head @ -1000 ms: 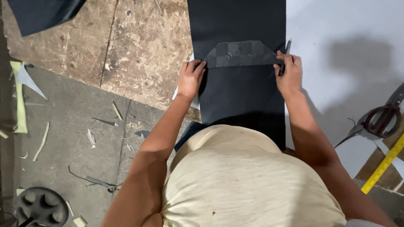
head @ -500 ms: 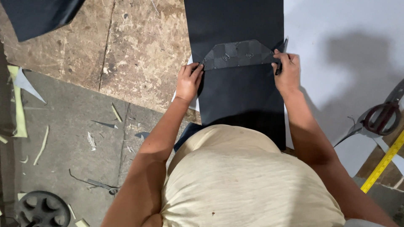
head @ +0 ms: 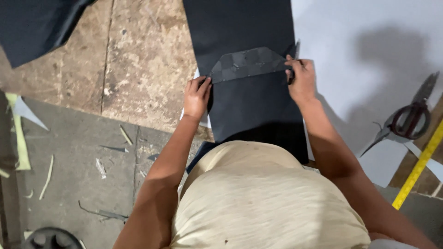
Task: The person cuts a white sheet of material with scissors, then measures and marks a black sheet using a tape measure, ruler, and pen. They repeatedly reposition the ruler to draw straight lines on the black sheet.
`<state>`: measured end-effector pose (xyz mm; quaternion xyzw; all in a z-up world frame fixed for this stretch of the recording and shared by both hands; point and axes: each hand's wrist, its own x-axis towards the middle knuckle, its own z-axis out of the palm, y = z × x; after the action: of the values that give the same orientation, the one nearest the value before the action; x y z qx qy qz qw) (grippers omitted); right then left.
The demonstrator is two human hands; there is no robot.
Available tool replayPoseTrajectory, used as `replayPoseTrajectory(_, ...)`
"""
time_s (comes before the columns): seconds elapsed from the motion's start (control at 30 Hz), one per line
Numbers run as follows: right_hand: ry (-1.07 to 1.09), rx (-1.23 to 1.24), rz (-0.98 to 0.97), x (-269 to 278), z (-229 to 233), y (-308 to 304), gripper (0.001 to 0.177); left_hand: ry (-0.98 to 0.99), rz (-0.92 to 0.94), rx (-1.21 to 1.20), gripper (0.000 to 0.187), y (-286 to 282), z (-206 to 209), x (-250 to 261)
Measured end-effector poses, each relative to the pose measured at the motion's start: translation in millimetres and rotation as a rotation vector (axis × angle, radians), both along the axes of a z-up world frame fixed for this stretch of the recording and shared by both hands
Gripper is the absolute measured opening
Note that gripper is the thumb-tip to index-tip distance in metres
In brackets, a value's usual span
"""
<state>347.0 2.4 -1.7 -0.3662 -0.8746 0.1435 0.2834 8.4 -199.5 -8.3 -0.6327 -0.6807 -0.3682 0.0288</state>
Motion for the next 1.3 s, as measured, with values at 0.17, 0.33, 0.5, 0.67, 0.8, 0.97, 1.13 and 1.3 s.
replayPoseTrajectory(0.17, 0.041, 0.011, -0.010, -8.7, 12.2, -4.1, 0.023, 0.048, 0.026, -0.007, 0.026, -0.1, -5.5, -0.5)
replayPoseTrajectory(0.33, 0.016, 0.031, -0.018, -7.2, 4.7, -1.0, 0.022, 0.073, 0.052, -0.009, 0.027, 0.6, -10.1, 0.8)
replayPoseTrajectory(0.5, 0.002, 0.031, 0.013, -7.4, 7.9, 1.4, 0.020, 0.089, 0.077, -0.015, 0.025, -0.3, -17.2, 0.4)
replayPoseTrajectory(0.67, 0.019, -0.019, -0.006, -8.0, 8.2, -0.3, 0.022, 0.114, 0.092, -0.016, 0.026, -0.6, -21.3, 0.3)
replayPoseTrajectory(0.8, 0.018, -0.037, 0.007, 0.3, -8.7, 4.4, 0.022, 0.111, 0.098, -0.020, 0.025, 0.1, -18.8, 1.3)
replayPoseTrajectory(0.97, 0.014, -0.029, 0.007, 5.0, -24.4, 8.4, 0.024, 0.112, 0.085, -0.027, 0.024, -1.7, -21.1, 0.9)
replayPoseTrajectory(1.13, -0.015, -0.010, 0.006, 5.7, -19.1, 8.0, 0.024, 0.125, 0.088, -0.029, 0.024, -3.2, -23.7, 1.6)
replayPoseTrajectory(1.3, -0.034, -0.015, 0.009, 2.5, -18.2, 13.3, 0.023, 0.130, 0.097, -0.013, 0.023, -3.5, -22.5, 2.6)
